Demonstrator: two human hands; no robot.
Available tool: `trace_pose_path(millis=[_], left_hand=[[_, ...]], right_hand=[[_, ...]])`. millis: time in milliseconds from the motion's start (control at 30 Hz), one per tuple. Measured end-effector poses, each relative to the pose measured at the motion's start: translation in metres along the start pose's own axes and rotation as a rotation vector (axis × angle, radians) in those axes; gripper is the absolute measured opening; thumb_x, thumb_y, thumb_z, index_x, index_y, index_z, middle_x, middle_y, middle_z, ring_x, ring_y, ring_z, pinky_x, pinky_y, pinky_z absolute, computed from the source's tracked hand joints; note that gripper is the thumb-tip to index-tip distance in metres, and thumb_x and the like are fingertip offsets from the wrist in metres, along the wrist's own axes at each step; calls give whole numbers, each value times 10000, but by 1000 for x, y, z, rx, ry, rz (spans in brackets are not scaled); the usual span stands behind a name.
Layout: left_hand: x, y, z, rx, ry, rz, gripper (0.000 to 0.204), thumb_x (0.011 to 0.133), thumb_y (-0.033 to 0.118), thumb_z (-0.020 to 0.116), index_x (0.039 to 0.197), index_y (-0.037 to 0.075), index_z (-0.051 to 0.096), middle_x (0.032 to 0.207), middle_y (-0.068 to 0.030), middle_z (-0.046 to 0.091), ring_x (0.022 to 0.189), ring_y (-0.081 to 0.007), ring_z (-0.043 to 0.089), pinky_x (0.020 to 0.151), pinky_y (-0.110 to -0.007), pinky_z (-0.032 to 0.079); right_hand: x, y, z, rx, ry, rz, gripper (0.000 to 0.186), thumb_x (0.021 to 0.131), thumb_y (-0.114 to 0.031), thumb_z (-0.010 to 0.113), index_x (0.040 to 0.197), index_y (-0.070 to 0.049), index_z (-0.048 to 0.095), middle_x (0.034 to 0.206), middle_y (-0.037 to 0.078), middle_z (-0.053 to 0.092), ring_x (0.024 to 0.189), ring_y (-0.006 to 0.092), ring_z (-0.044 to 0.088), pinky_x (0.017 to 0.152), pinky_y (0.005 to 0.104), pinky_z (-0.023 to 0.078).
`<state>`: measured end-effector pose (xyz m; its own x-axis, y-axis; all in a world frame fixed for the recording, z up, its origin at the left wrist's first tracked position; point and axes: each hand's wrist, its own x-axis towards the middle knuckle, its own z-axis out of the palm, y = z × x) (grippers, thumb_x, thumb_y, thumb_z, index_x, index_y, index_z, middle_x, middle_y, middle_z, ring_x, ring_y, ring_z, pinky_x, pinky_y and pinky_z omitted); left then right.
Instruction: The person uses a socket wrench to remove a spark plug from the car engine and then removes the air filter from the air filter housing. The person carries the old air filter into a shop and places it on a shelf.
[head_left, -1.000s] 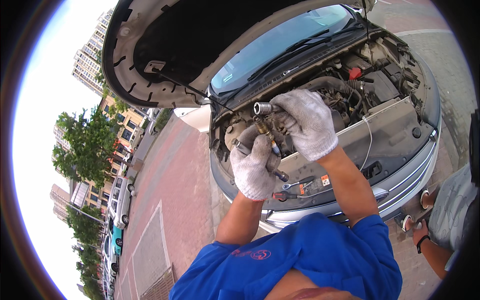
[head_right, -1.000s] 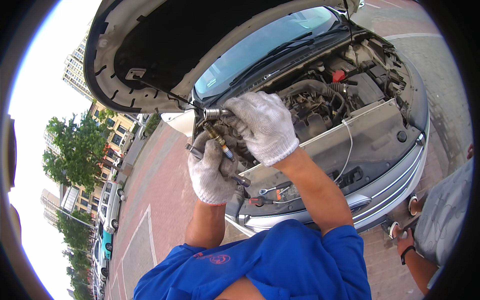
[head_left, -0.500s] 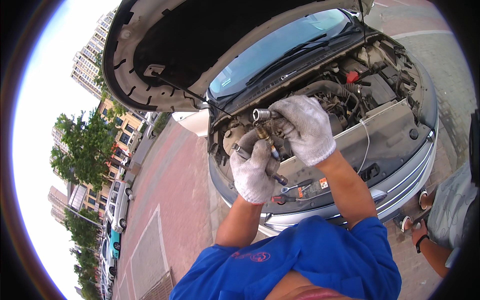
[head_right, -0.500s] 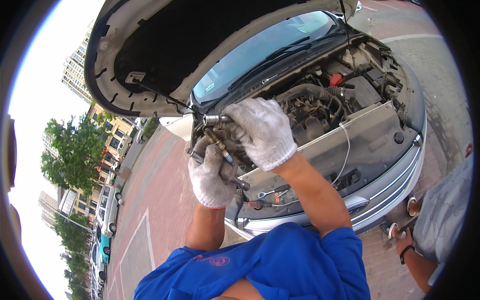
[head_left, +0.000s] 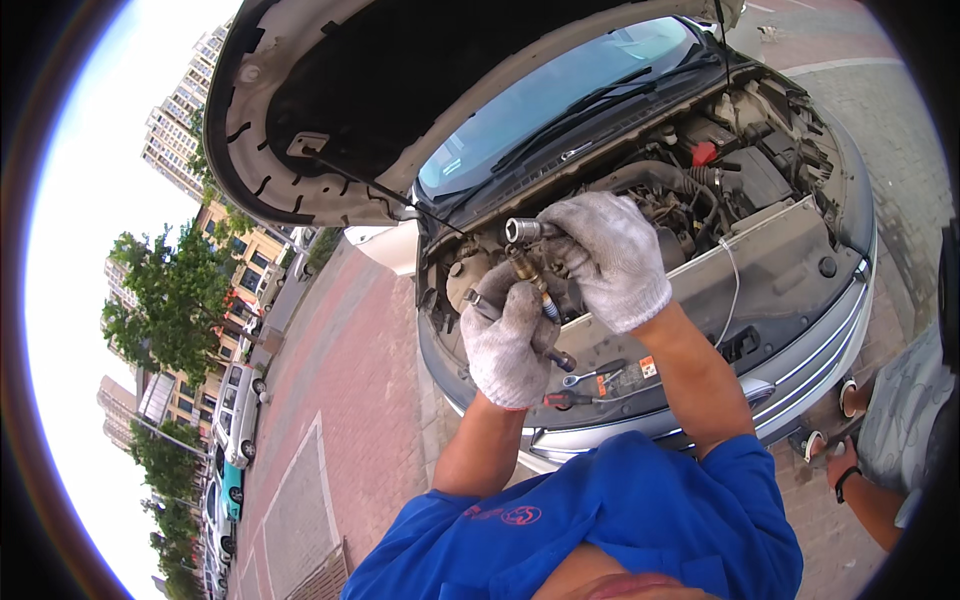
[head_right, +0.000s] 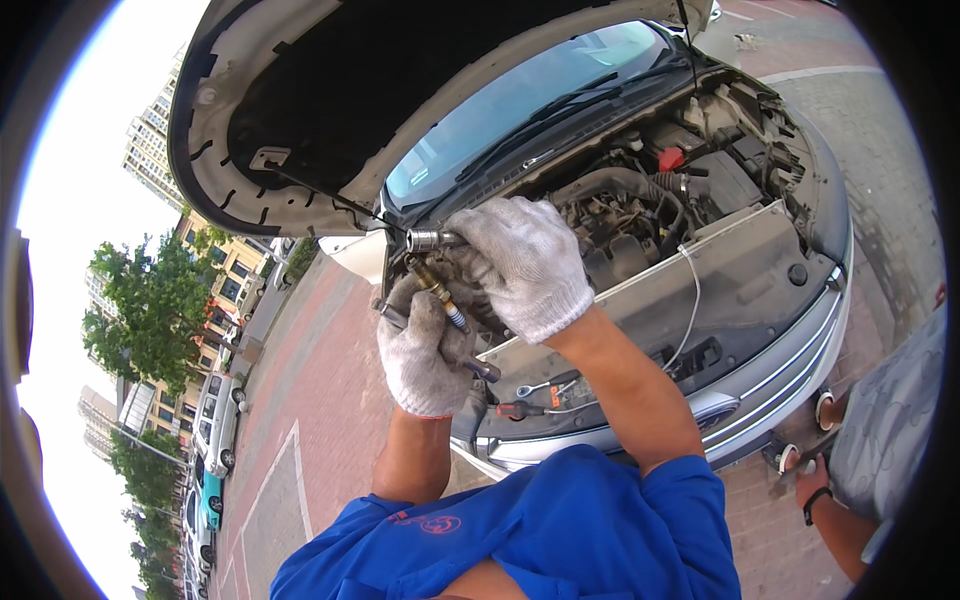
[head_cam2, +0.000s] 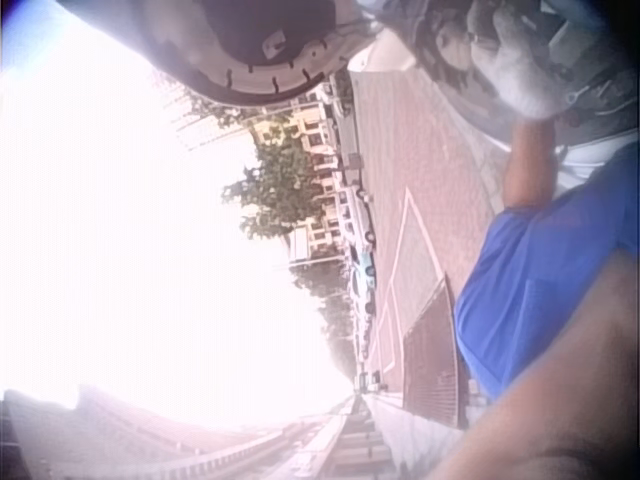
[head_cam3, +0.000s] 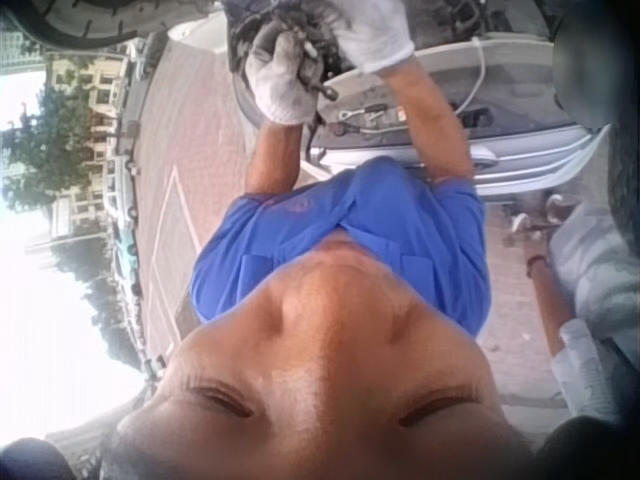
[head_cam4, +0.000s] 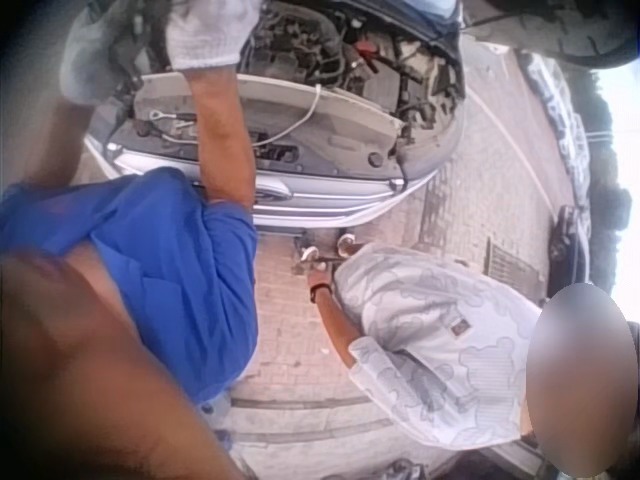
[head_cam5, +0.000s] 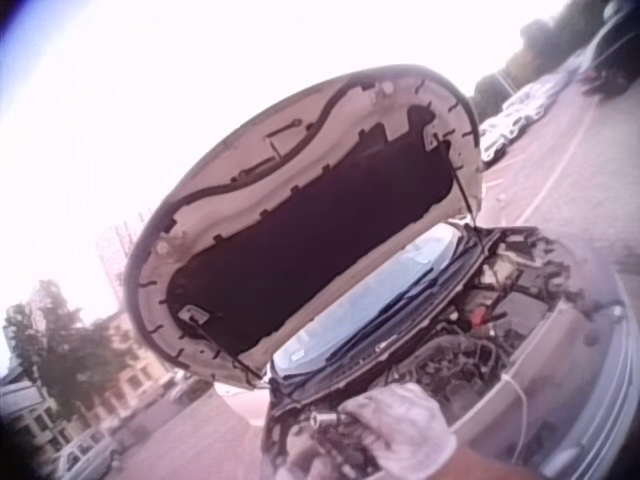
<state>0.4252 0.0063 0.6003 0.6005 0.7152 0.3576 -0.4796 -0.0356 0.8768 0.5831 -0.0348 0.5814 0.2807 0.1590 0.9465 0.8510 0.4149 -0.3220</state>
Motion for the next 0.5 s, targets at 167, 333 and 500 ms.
trace_pose_path(millis=[167, 333, 500], left_hand=[[2, 2, 1, 2, -22, -9, 297, 953, 116, 624, 1192, -57, 598, 875, -79, 659, 536, -51, 455, 439, -195, 319], [0, 0, -1, 32, -2, 0, 339, 950, 171, 653, 1205, -43, 592, 883, -82, 671, 524, -52, 457, 438, -199, 326], [1, -1, -6, 46, -33, 0, 422, 945, 261, 703, 1230, -22, 571, 903, -93, 694, 498, -63, 478, 430, -205, 347]], right_hand=[[1, 2, 4, 30, 47, -36, 271, 773, -110, 702, 1041, -88, 666, 894, 89, 656, 824, 319, 638, 741, 438, 486], [0, -1, 5, 36, 52, -29, 247, 782, -111, 703, 1025, -86, 668, 884, 90, 656, 815, 319, 638, 735, 441, 486], [2, -4, 2, 48, 46, -24, 249, 783, -107, 704, 1028, -84, 666, 880, 89, 654, 815, 318, 639, 731, 435, 488]])
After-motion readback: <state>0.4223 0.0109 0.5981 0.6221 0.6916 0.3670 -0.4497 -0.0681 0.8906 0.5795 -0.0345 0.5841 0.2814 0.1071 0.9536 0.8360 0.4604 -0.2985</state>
